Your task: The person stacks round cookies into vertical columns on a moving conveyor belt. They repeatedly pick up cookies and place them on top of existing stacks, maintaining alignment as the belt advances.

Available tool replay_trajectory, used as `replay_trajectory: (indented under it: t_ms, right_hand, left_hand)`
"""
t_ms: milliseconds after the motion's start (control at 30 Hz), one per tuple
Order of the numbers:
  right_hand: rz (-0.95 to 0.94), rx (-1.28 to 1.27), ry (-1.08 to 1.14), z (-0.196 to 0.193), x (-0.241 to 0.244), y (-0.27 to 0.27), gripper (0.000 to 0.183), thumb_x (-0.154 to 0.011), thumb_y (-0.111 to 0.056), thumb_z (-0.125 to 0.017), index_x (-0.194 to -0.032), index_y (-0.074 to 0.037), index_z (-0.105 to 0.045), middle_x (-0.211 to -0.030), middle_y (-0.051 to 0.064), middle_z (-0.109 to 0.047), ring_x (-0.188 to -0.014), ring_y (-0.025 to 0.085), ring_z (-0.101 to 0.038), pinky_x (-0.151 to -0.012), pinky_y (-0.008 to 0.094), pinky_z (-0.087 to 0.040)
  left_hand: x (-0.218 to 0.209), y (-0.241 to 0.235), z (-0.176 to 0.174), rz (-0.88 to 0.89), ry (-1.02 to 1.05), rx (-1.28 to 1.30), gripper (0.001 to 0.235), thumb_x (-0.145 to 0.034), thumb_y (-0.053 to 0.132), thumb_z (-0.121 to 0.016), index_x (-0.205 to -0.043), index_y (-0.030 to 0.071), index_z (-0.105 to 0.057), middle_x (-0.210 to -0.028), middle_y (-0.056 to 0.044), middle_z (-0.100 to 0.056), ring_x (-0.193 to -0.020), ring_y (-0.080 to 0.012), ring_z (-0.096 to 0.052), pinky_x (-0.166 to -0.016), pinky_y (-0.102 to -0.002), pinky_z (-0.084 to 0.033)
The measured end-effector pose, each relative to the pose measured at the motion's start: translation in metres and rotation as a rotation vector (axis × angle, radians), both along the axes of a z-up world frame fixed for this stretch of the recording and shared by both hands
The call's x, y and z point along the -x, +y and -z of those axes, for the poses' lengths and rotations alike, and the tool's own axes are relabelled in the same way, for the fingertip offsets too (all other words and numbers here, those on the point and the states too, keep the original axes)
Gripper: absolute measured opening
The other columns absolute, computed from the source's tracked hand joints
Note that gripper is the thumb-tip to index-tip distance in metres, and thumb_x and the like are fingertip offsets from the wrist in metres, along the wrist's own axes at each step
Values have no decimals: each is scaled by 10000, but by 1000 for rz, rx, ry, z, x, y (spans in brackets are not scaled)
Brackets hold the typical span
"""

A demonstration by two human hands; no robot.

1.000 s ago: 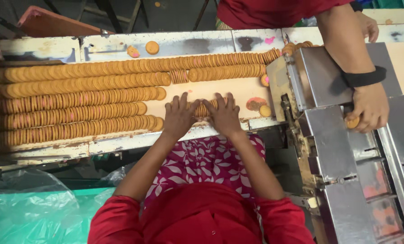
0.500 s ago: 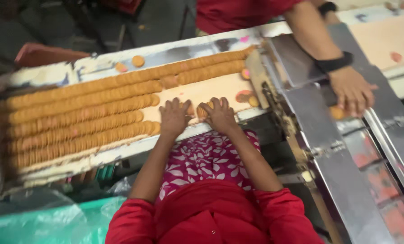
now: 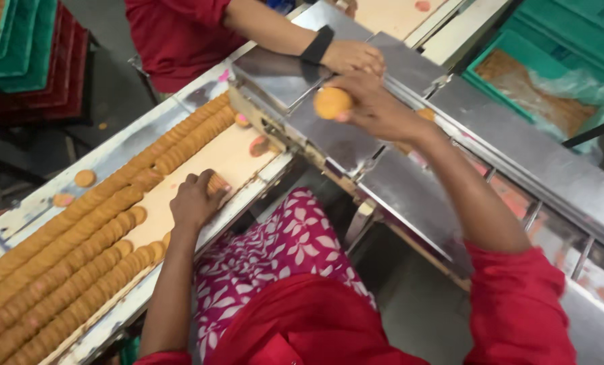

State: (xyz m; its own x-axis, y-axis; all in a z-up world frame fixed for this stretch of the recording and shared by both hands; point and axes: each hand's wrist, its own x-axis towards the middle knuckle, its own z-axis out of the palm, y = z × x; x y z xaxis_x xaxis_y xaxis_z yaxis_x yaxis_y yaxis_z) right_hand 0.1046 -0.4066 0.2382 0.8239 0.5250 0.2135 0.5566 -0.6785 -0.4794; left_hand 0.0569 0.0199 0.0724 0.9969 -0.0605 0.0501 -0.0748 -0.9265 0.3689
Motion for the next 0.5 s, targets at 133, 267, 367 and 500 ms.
replay_trajectory:
  t_ms: [133, 267, 367, 500]
  right_hand:
    - [282, 321, -104, -11, 25, -80, 625, -906, -473, -693, -1455, -208, -556, -1453, 185, -495, -1371, 419, -422, -1114, 556, -372]
    - [371, 643, -97, 18, 36, -107, 571, -860, -466, -729, -1400, -338, -592, -1429, 149, -521, -1310, 410, -438, -1096, 536, -394]
    - [234, 618, 53, 33, 43, -117, 577, -822, -397, -742, -1378, -356, -594, -1413, 89, -541, -1324, 356, -440, -1103, 531, -397]
    - [171, 431, 133, 34, 47, -130, 623, -780, -176, -695, -1386, -264, -581, -1423, 76, -575, -1379, 336, -446, -1008, 538, -436]
  left_hand:
    - [-17, -79, -53, 157, -79, 159, 640, -790, 543, -758, -1333, 221, -652, -1096, -126, -678, -1044, -337, -666, -830, -489, -549]
    - [-48, -189, -98, 366, -195, 198, 615, -771, 589, -778, -1232, 190, -700, -1149, -115, -697, -1086, -326, -658, -863, -481, -538]
    - [-79, -287, -115, 390, -122, 35, 585, -773, 566, -747, -1242, 218, -705, -1209, -133, -678, -1120, -335, -657, -876, -485, -542]
    - [-108, -383, -106, 292, 41, -31, 600, -840, 571, -716, -1269, 154, -671, -1276, -204, -636, -1141, -385, -652, -927, -486, -542]
